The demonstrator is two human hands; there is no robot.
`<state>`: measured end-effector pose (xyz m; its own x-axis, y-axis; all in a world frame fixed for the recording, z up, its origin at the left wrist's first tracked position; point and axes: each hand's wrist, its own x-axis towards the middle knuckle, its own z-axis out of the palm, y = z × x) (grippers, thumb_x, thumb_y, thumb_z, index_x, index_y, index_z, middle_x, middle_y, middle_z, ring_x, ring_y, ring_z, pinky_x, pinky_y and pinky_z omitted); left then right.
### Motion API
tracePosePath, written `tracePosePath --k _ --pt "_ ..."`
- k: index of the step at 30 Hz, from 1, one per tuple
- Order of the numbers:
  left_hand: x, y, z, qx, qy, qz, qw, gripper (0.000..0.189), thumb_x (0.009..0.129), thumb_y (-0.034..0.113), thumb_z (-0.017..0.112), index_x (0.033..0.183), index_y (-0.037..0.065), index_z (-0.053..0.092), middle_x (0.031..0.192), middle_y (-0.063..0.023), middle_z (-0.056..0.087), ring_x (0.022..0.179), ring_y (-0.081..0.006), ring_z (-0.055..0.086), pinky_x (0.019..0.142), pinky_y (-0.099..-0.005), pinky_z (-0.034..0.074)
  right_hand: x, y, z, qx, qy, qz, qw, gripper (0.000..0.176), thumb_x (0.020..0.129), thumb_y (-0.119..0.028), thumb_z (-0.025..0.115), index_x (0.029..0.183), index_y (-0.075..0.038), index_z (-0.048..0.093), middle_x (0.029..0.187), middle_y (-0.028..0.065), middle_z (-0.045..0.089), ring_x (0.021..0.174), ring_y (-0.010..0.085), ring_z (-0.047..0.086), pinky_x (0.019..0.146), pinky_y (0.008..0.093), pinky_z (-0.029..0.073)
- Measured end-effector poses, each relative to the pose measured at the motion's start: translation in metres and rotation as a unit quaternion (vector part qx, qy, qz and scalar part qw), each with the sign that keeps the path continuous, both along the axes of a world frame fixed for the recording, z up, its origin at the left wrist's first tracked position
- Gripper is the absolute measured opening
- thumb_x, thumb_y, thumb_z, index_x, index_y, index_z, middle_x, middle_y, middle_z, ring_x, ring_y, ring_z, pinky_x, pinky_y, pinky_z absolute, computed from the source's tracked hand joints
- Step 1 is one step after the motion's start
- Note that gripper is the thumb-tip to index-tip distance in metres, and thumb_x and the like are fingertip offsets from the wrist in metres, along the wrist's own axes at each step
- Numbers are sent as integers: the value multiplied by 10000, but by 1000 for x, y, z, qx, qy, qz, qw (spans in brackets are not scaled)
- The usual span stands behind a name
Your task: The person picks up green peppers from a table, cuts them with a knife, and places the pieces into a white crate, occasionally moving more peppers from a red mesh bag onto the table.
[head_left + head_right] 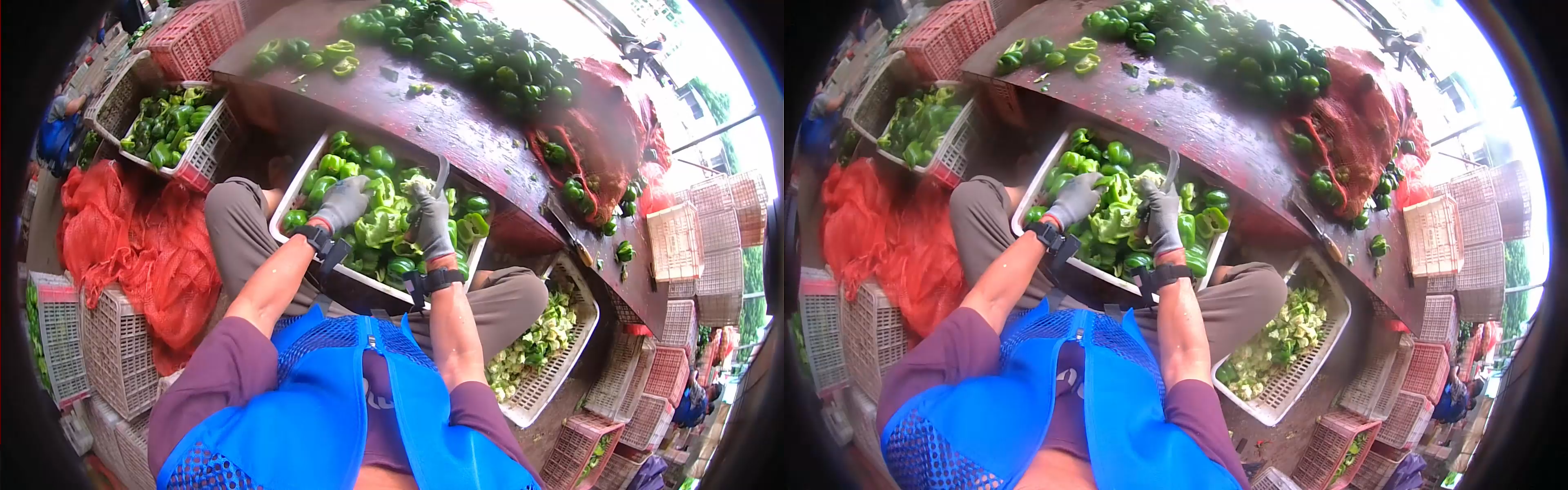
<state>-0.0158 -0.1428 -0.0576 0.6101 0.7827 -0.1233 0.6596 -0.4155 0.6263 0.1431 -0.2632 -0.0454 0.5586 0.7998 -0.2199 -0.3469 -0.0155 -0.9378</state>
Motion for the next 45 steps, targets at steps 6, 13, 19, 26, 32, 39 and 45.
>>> tracePosePath --k 6,13,19,26,32,39,45 --pt "12 2 19 43 -146 -43 987 799 853 507 671 1497 141 371 1507 -249 367 1392 -390 384 1138 -426 347 19 7 0 -76 -217 110 967 370 852 -180 759 1148 -40 585 915 32 646 754 110 590 662 280 498" --pt "19 -21 18 -352 -287 -84 887 490 968 367 635 1394 139 553 960 17 657 697 -41 561 601 -218 471 6 2 15 -50 -359 154 919 415 813 -95 697 1203 -28 572 992 131 672 911 211 648 810 356 513" --pt "29 -30 -10 -363 -310 1 879 305 959 223 637 1209 54 680 898 9 690 753 -63 604 646 -242 513 -5 -1 10 -132 -540 96 825 273 799 -57 617 1049 -17 514 918 281 661 896 468 642 767 547 499" --pt "20 -33 20 -22 -65 -57 996 303 898 247 695 1151 80 699 1051 -129 725 970 -271 699 840 -355 534 -31 1 0 -294 -498 90 811 251 833 -172 623 1035 -34 568 896 252 687 886 440 668 768 515 517" --pt "-1 12 -12 -328 -332 -55 883 312 955 296 660 1171 73 695 930 6 712 797 -92 649 706 -244 524 5 -14 -33 -145 -381 28 913 249 878 -260 601 1079 -125 662 941 198 695 891 396 676 766 483 513" --pt "-4 -9 30 -399 -333 -104 848 387 999 307 597 1308 74 598 903 45 642 712 -34 569 639 -214 484 8 -23 33 -78 -284 57 954 437 899 -327 704 1229 -49 634 1024 132 720 893 195 673 810 345 513" --pt "52 -68 71 -211 -204 -260 920 733 902 263 703 1531 162 341 1182 -104 678 1059 -210 650 924 -331 511 26 -81 97 -104 -269 -35 957 391 858 -190 712 1210 -38 637 1005 67 703 874 144 649 780 293 516"
